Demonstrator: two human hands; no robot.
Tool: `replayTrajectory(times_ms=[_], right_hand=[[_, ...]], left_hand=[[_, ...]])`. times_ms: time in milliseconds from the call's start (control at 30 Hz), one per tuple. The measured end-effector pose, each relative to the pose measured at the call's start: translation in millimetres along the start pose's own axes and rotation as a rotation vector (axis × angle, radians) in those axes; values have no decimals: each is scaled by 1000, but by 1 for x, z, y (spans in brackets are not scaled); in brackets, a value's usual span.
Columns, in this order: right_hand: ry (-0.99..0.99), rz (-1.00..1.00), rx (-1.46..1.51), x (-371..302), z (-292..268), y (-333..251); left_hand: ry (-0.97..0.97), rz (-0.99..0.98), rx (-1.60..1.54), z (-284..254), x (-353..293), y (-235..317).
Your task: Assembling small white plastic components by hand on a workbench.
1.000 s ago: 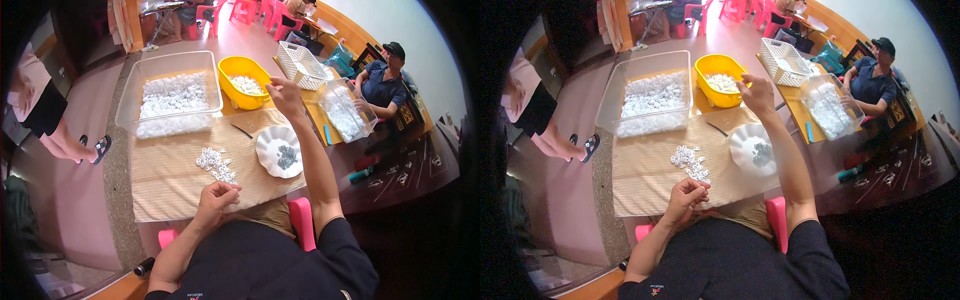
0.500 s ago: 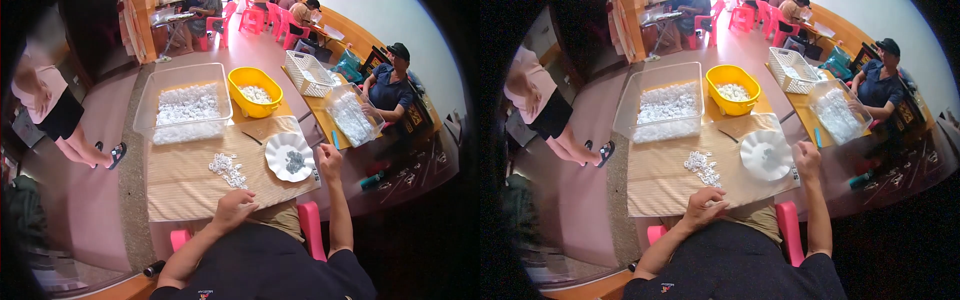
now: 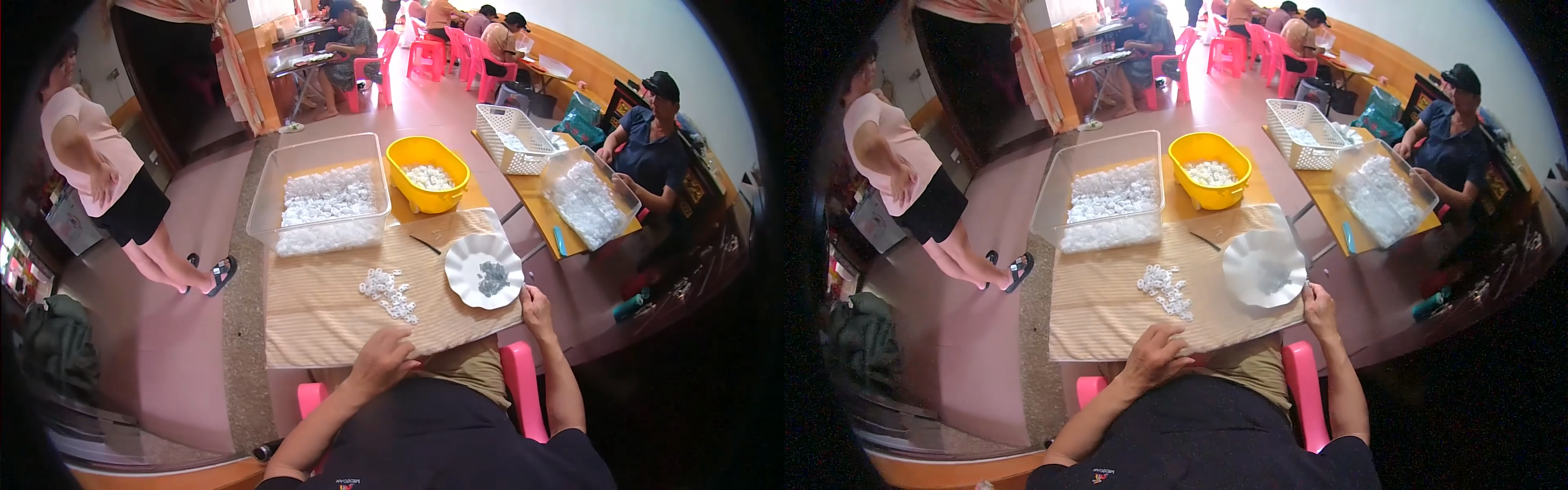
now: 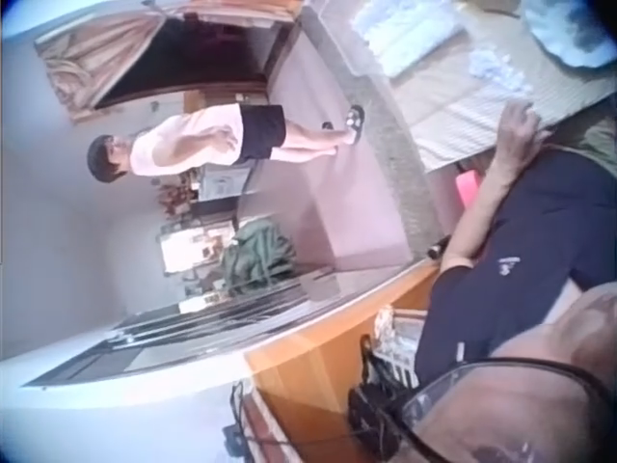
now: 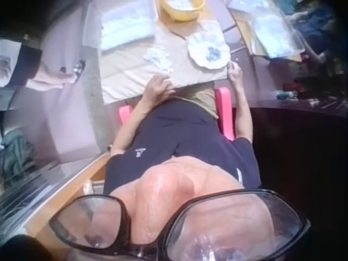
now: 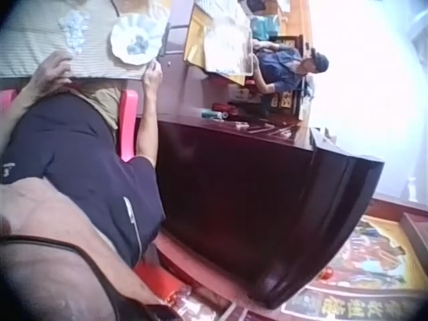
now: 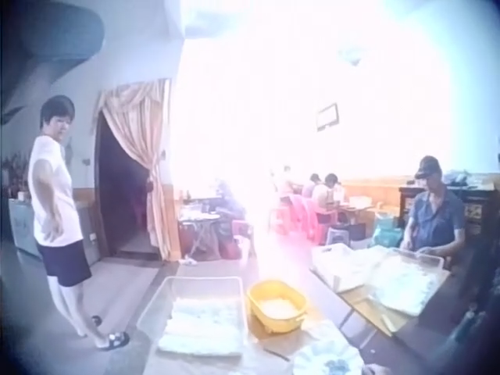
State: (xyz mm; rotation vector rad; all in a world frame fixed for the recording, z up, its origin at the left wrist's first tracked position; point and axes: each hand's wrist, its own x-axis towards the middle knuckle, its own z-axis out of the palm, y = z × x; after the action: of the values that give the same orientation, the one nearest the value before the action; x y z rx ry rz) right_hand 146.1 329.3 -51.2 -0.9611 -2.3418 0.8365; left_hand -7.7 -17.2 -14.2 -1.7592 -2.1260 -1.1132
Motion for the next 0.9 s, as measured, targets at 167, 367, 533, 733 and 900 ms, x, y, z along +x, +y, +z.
replayTrajectory(times_ms=[167, 367, 533, 733, 900], right_hand=[[96, 39, 117, 1, 13, 11], [233, 47, 191, 3, 26, 13], [256, 33, 202, 7, 26, 11], [273, 62, 100, 13, 25, 9], [245, 68, 161, 12, 25, 8]], left_hand=[[-47, -6, 85, -1, -1, -4], [-57, -17, 173, 2, 1, -7], [-26, 6, 227, 10, 0, -12], [82, 23, 247, 24, -1, -17], [71, 42, 268, 27, -5, -20]])
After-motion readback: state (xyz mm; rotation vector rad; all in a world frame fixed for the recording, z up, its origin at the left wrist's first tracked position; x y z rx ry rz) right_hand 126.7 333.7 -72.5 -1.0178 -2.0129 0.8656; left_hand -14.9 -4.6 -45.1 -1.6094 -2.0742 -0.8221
